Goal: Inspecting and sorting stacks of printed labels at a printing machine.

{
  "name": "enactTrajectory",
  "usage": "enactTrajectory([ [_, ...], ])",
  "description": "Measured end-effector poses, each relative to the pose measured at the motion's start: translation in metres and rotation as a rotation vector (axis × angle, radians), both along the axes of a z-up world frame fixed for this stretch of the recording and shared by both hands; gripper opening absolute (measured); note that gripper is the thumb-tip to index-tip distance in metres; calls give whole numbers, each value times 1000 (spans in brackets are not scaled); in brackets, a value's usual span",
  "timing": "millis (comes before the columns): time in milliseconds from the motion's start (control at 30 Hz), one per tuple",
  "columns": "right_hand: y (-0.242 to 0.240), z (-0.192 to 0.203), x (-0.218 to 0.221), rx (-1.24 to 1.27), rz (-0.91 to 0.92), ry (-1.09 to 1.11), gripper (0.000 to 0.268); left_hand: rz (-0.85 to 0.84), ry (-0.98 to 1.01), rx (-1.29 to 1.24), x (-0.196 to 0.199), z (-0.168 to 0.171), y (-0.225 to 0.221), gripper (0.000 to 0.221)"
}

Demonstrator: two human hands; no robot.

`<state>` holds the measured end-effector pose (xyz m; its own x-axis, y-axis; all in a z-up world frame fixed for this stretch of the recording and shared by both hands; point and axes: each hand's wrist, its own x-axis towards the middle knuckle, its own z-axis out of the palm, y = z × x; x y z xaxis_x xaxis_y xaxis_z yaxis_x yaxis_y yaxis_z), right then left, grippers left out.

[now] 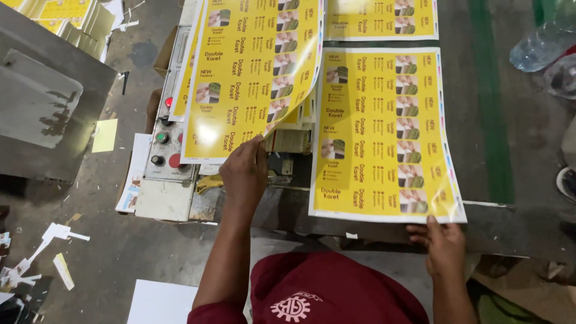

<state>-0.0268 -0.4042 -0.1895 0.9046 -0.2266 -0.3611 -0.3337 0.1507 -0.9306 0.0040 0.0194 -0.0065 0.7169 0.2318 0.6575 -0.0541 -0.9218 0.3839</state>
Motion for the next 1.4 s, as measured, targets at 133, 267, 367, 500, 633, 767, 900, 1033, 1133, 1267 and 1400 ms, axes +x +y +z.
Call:
enactTrajectory([
  [133,-1,-44,48,13,-14,-138,28,5,10,4,3,-19,8,13],
  [267,12,-24,81,37,14,-145,30,12,5,36,5,-30,11,13],
  [367,0,-47,89,151,36,-162,44,-13,22,25,1,-27,9,15],
  [500,4,-35,57,152,78,-87,65,-60,6,28,-7,-42,5,12],
  [633,56,24,31,172,119,157,54,-267,60,-110,-20,-18,-34,26],
  [767,97,24,36,137,316,202,55,-368,55,-15,-14,-52,-70,36],
  [900,114,-4,53,231,536,13,48,-540,90,12,-11,-46,-100,27],
  [1033,118,15,69,332,369,25,30,-617,224,79,-6,-52,-108,25],
  [1133,102,5,74,342,323,-52,30,-672,247,40,4,-51,-98,37],
  [1267,69,-17,75,340,222,-82,28,-526,261,94,36,-58,-58,37],
  [1400,38,-16,65,234,66,-92,31,-246,198,156,65,-51,-9,26],
])
